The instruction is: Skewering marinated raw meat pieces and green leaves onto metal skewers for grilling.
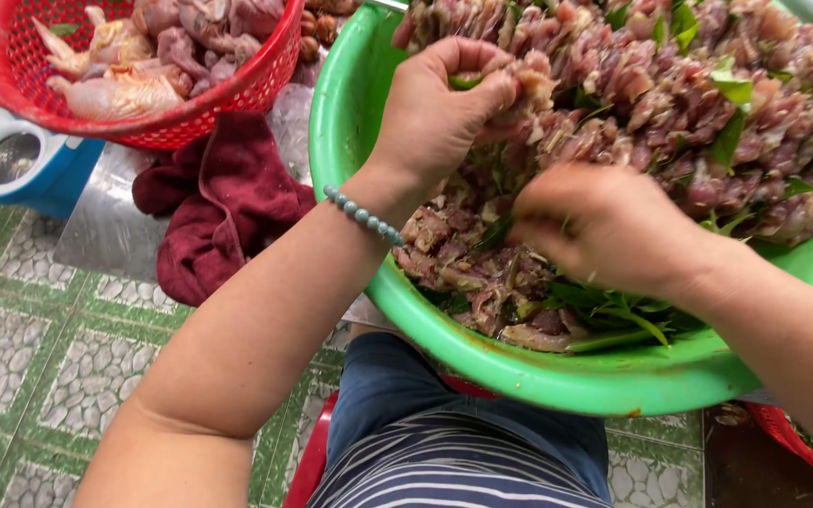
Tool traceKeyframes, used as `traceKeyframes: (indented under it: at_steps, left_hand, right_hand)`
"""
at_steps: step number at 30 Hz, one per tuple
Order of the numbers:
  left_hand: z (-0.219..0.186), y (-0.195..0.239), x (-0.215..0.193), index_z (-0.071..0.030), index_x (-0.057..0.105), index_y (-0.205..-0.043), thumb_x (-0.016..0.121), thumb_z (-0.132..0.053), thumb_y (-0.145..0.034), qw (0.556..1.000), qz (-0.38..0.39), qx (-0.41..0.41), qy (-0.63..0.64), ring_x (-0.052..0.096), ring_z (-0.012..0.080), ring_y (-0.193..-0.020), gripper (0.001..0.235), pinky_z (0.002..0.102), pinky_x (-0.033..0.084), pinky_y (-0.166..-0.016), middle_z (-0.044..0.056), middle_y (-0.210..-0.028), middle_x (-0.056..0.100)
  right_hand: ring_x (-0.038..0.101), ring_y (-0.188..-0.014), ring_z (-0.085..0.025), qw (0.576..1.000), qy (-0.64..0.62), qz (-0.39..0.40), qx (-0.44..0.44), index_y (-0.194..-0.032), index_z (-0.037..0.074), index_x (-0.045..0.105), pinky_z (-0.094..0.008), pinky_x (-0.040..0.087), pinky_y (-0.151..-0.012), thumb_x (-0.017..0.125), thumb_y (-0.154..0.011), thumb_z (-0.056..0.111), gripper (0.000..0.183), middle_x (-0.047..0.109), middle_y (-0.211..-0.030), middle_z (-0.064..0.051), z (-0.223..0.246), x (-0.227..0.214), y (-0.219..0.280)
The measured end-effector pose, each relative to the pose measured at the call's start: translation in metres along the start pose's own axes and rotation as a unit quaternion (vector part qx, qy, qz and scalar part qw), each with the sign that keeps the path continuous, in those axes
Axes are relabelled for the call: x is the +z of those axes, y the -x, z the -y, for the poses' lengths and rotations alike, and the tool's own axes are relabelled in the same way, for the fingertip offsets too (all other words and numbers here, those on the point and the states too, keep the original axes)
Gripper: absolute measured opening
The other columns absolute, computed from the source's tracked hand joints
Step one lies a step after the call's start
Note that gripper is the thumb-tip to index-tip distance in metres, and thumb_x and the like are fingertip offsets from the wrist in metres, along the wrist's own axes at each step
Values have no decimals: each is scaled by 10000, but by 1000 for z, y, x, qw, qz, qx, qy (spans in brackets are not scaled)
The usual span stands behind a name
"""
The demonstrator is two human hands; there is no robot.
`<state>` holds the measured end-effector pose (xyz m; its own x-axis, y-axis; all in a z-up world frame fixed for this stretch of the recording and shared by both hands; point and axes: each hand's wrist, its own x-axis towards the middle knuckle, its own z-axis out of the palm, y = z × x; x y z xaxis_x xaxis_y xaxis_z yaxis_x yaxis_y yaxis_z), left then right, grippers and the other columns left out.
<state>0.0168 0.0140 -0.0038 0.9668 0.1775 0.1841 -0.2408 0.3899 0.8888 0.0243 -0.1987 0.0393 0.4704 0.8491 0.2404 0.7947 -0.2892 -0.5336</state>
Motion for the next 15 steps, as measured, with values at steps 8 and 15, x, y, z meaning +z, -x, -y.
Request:
traceKeyframes:
  at_steps: [8, 15]
  left_hand:
    - [0, 6, 0, 13, 670, -1090, 759, -39, -929, 990, -48, 80, -107, 717, 105, -835, 191, 293, 693, -702, 48, -1022, 684]
    - [-1, 7, -3, 25, 671, -1069, 727, -22, -916, 988, -56, 89, -114, 695, 99, -833, 170, 264, 666, -705, 50, -1003, 690]
  right_hand:
    - [698, -911, -356, 934, 207, 290, -14, -1104, 157, 716, -527, 569, -745, 727, -806, 348, 354, 713, -1020, -104, 32, 56, -24]
    - [756, -822, -154, 966, -43, 227, 113, -1117, 129, 803, -326, 593, -819, 763, -772, 183, 352, 830, -949, -81, -3, 9, -41]
